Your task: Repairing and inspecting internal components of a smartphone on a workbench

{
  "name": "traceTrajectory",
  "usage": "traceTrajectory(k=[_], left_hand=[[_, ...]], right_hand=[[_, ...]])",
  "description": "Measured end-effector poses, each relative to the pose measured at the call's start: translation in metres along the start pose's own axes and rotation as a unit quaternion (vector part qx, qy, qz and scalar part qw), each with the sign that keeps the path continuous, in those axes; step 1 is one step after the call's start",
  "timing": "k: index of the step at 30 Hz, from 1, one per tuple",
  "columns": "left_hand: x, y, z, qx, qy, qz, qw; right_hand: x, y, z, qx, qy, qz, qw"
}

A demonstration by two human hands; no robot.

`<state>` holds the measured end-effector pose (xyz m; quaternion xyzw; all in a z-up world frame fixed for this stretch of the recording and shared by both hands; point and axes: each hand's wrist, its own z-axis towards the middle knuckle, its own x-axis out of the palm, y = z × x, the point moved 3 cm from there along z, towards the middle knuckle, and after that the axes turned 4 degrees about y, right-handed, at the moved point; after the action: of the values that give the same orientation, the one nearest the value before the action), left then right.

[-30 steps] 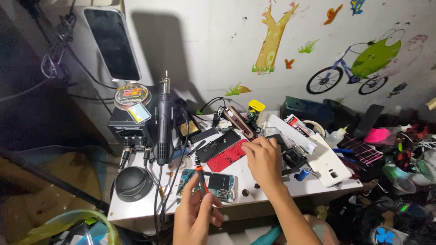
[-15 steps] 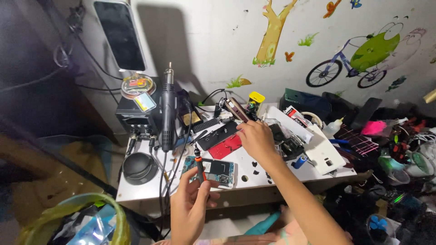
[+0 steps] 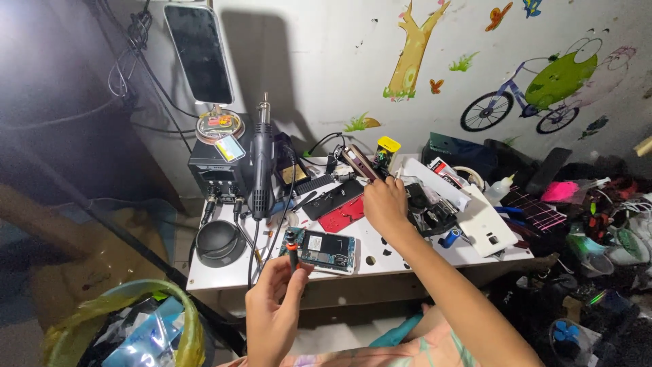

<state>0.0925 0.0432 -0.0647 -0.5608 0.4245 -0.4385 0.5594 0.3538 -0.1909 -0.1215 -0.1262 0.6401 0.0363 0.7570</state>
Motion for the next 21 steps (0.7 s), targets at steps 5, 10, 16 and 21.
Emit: traceTrajectory(k=[5, 10, 16, 21], left_hand=[[-0.003, -0.008, -0.002, -0.041, 0.012, 0.012, 0.999], [-0.004, -0.004, 0.001, -0.043, 0.027, -0.023, 0.998], [-0.006, 0.004, 0.003, -0.044, 0.019, -0.020, 0.999], [0.000, 0.005, 0.005, -0.025, 0.060, -0.030, 0.997]], right_hand=[[-0.001, 0.005, 0.001, 0.001, 0.036, 0.003, 0.999], [0.008, 0.003, 0.002, -0.015, -0.019, 0.019, 1.000], [-0.032, 0.004, -0.011, -0.007, -0.039, 0.103, 0.994], [-0.092, 0.003, -0.057, 0.006, -0.086, 0.449, 0.890]])
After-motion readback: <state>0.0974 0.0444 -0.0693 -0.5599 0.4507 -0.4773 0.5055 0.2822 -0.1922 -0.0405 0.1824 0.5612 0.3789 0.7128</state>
